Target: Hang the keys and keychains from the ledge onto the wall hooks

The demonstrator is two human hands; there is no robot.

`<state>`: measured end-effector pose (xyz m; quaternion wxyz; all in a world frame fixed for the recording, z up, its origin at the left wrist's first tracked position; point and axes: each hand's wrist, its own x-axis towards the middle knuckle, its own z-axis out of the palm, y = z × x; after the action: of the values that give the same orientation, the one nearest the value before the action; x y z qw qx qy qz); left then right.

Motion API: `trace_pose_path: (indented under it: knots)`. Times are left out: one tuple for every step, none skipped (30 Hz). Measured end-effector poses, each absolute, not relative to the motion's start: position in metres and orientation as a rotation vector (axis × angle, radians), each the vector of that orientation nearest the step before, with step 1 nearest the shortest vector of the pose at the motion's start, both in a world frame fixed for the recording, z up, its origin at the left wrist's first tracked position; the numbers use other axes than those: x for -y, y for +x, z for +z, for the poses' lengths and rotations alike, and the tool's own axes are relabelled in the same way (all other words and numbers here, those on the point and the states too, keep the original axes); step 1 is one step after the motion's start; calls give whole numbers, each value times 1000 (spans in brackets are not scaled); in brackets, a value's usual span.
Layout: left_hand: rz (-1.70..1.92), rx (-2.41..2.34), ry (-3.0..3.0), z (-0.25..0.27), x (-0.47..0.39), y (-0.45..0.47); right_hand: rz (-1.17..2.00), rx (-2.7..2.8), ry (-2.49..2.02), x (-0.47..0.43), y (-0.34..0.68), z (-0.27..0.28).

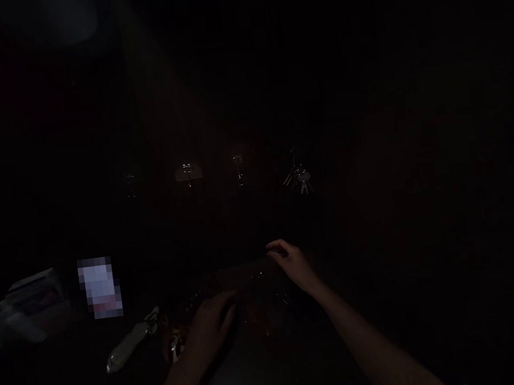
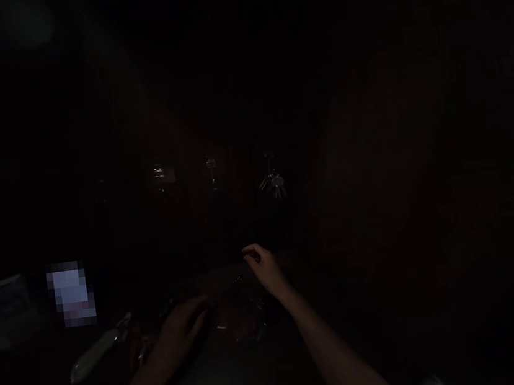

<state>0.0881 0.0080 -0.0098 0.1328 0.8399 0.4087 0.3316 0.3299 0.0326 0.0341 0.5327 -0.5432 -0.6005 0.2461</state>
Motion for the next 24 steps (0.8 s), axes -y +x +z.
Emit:
trace_pose_path:
  knots:
    - [951,-1164,2459,-9,-7,89,595,1443,-1309,-31,332,31]
    - [937,-1138,2480,-7,-6,89,600,1457,-1324,-30,333,28]
    - [920,-1108,2499,-6,-5,89,605,1475,-1339,-29,335,25]
    - [900,-1075,2519,-5,-4,90,610,1502,-1350,-29,337,22]
    - [881,-1042,2540,-4,-3,90,616,1535,-1357,-29,339,20]
    - [858,-1012,2563,-3,-2,91,620,1570,-1367,-28,341,17]
    - [829,-984,2590,-2,-1,91,621,1608,-1377,-28,343,15]
    - [793,-958,2619,-1,0,91,616,1646,-1390,-28,344,14]
    - [758,-940,2646,0,1,92,608,1682,-1403,-28,346,13]
    - [723,-924,2671,0,2,93,602,1716,-1413,-28,347,11]
    - [690,-912,2692,1,3,93,596,1749,-1416,-28,347,10]
    - [662,-905,2706,2,4,94,590,1783,-1411,-28,347,10]
    - [644,-904,2714,3,5,94,587,1820,-1401,-28,346,9]
    - [634,-906,2714,4,6,95,583,1859,-1389,-27,345,9]
    - [626,-911,2710,5,6,95,578,1900,-1380,-27,344,9]
    - [622,-916,2703,6,6,95,570,1940,-1373,-26,342,10]
    - [625,-921,2694,6,6,95,562,1978,-1370,-25,340,11]
    - [632,-926,2686,7,6,94,556,2008,-1372,-24,338,12]
    - [643,-931,2680,7,5,94,549,2030,-1377,-23,336,14]
    - [657,-936,2677,7,5,94,542,2044,-1386,-21,335,16]
    - [672,-937,2675,8,4,93,537,2054,-1393,-20,334,17]
    - [690,-933,2675,8,4,93,533,2065,-1398,-20,333,18]
    - [707,-923,2676,9,4,93,531,2077,-1400,-19,333,18]
    - [722,-911,2677,10,4,92,529,2087,-1400,-19,333,18]
